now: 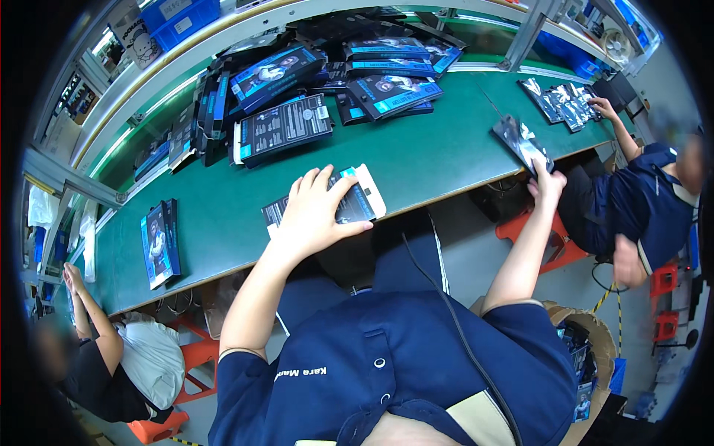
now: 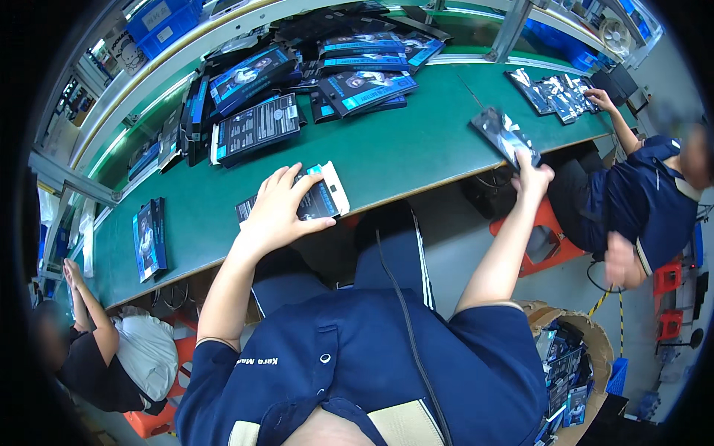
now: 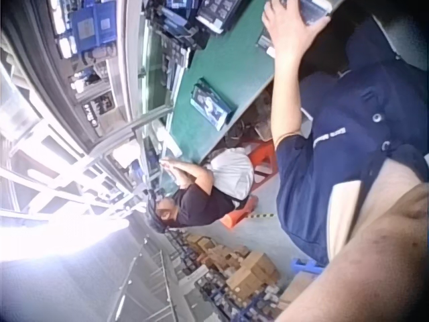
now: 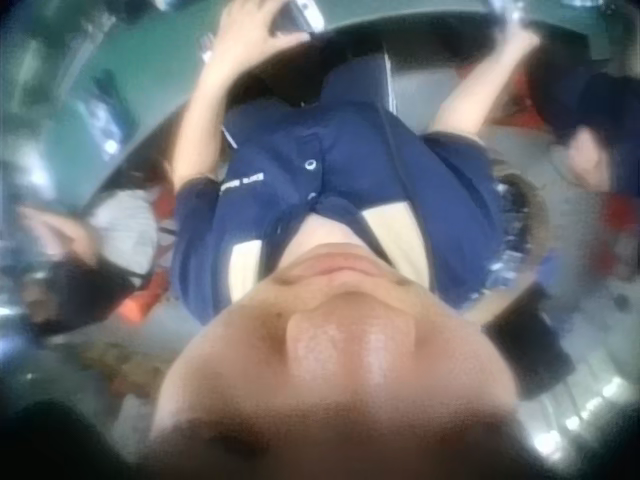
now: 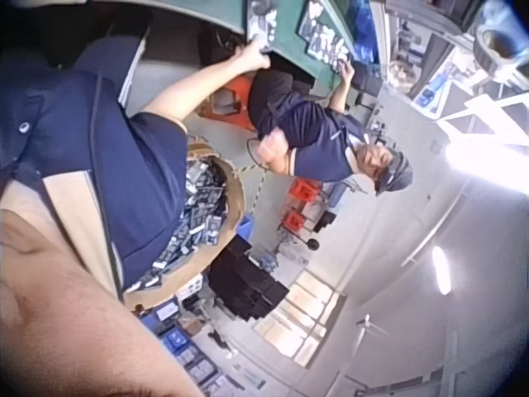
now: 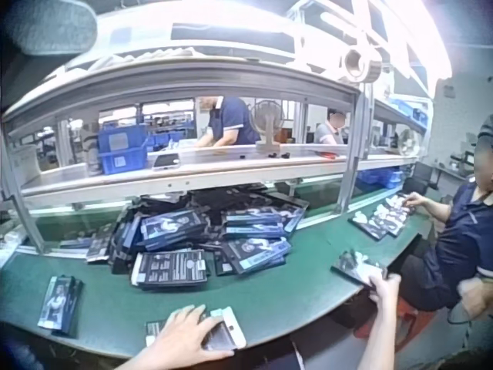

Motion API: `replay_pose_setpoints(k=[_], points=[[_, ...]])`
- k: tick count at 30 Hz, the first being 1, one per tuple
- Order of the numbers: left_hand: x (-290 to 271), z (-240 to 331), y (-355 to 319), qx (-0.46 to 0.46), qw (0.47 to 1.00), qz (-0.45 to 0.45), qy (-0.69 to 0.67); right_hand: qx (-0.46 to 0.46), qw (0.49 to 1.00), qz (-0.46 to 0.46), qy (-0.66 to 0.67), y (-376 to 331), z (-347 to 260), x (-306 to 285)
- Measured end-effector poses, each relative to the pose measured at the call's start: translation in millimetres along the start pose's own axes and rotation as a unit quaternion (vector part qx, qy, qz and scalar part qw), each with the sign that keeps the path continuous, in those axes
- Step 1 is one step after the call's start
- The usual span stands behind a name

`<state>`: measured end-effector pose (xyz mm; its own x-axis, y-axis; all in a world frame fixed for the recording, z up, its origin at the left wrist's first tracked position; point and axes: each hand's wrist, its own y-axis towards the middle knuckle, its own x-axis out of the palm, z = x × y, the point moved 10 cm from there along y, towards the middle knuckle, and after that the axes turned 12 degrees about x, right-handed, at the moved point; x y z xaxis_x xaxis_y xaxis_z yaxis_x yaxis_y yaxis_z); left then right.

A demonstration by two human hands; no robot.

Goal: Packaging or inspecting product boxes on an assembly line.

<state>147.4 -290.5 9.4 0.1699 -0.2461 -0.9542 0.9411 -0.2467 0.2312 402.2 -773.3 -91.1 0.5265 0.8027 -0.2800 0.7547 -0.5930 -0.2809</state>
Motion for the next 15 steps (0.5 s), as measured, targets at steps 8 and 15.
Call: replay_pose_setpoints(k=[8,15], points=[[-10.0,36.1,17.8,0.035,0.999,-0.001,-0.018,-0.131,0.887,-0.367,0.248,-254.6,-34.5,66.8],[-93.4,29.9,-7.8,0.128,0.906,0.307,-0.264,-0.011,0.868,-0.481,0.121,-307.9,-19.1,115.0]])
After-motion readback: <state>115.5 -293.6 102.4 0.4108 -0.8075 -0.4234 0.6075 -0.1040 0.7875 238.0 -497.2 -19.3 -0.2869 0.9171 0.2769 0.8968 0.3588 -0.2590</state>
